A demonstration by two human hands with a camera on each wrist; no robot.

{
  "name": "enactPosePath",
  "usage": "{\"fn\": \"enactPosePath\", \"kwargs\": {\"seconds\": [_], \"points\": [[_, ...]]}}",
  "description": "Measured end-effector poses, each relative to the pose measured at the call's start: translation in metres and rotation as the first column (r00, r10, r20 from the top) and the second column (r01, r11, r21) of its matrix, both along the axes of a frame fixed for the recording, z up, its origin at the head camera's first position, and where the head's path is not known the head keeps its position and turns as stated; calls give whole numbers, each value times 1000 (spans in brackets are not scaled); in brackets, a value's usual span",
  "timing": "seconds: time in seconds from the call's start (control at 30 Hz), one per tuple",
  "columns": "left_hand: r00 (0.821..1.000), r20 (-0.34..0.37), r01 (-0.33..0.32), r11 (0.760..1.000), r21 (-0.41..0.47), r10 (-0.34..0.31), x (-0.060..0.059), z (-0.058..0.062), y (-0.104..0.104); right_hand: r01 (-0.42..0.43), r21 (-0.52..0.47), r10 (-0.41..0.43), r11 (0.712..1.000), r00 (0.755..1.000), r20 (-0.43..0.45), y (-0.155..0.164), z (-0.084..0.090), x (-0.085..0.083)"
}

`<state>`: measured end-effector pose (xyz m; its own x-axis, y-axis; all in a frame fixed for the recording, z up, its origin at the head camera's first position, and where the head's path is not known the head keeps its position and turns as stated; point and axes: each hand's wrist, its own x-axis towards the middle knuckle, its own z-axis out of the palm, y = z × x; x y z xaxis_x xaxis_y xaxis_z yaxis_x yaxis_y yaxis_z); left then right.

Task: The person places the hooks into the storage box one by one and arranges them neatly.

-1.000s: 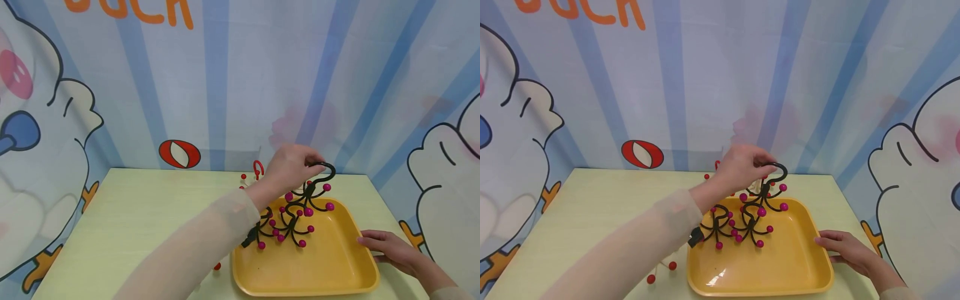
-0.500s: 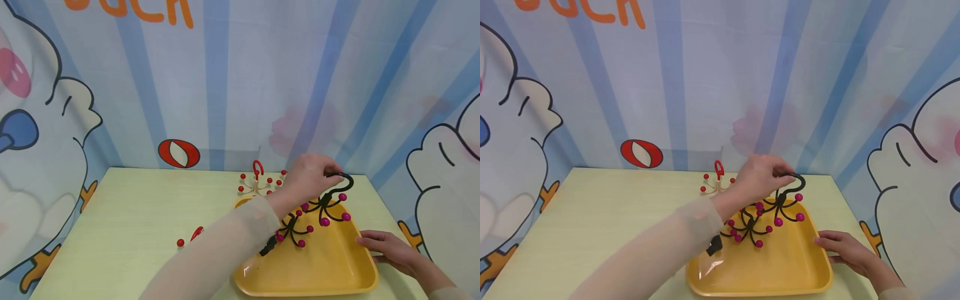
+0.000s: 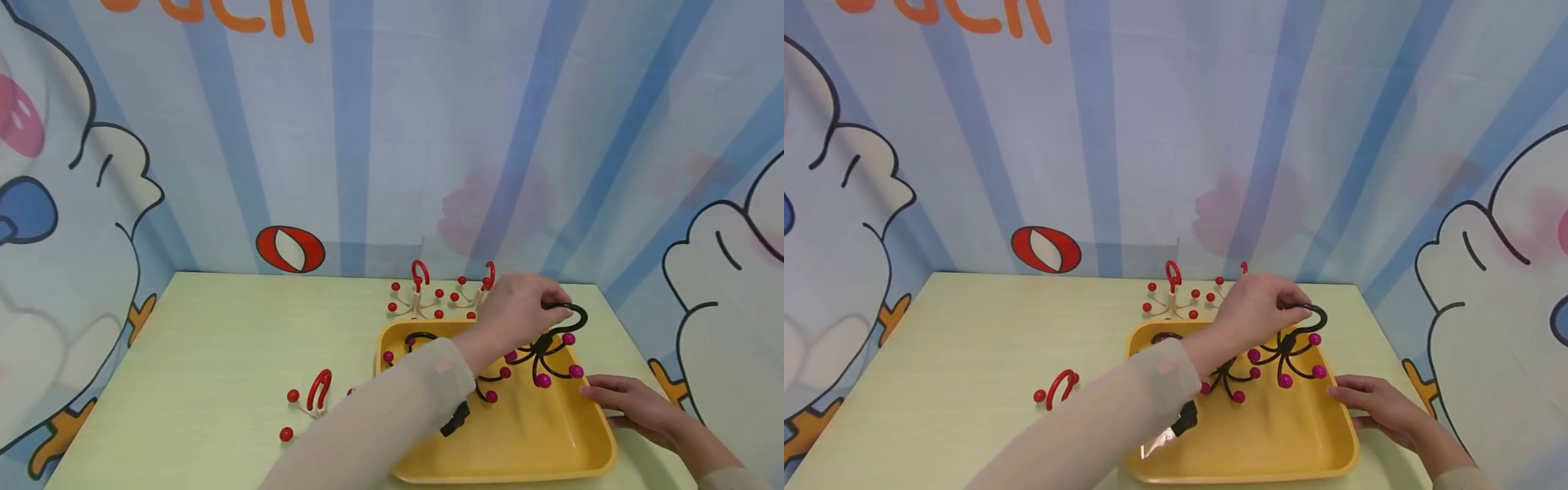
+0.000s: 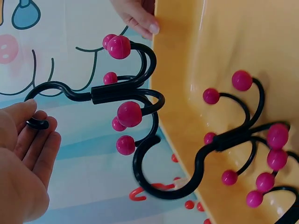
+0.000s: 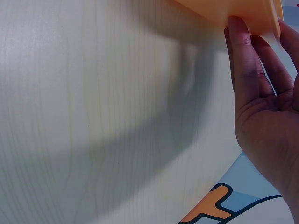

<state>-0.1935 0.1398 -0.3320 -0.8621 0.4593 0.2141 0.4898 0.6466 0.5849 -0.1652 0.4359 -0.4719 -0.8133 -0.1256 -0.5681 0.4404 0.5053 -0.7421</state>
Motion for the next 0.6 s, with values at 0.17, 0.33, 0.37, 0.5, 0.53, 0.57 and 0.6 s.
{"fn": "enactPosePath", "kwargs": {"seconds": [0.17,0.33,0.37,0.5,0.53,0.57,0.6], "points": [[1000,4,21,999,28,-21,3,-12,3,2,-19,-2,1000,1000,3,3,-2,0],[1000,1,9,1000,14,-9,3,-22,7,-9,-18,9,1000,1000,3,4,-3,-1],[1000,3,8,1000,15,-8,3,-24,7,-9,-18,9,1000,1000,4,4,-3,-1],[1000,0,-5,1000,1,5,3,-31,10,-13,-21,13,1000,1000,4,4,-4,-1],[1000,0,-10,1000,-4,10,3,-33,10,-15,-23,15,1000,1000,3,4,-4,-1],[1000,0,-17,1000,-9,17,2,-34,11,-17,-24,17,1000,1000,1,4,-3,0],[1000,-1,-23,1000,-15,23,2,-35,12,-18,-25,18,1000,1000,0,4,-3,0]]}}
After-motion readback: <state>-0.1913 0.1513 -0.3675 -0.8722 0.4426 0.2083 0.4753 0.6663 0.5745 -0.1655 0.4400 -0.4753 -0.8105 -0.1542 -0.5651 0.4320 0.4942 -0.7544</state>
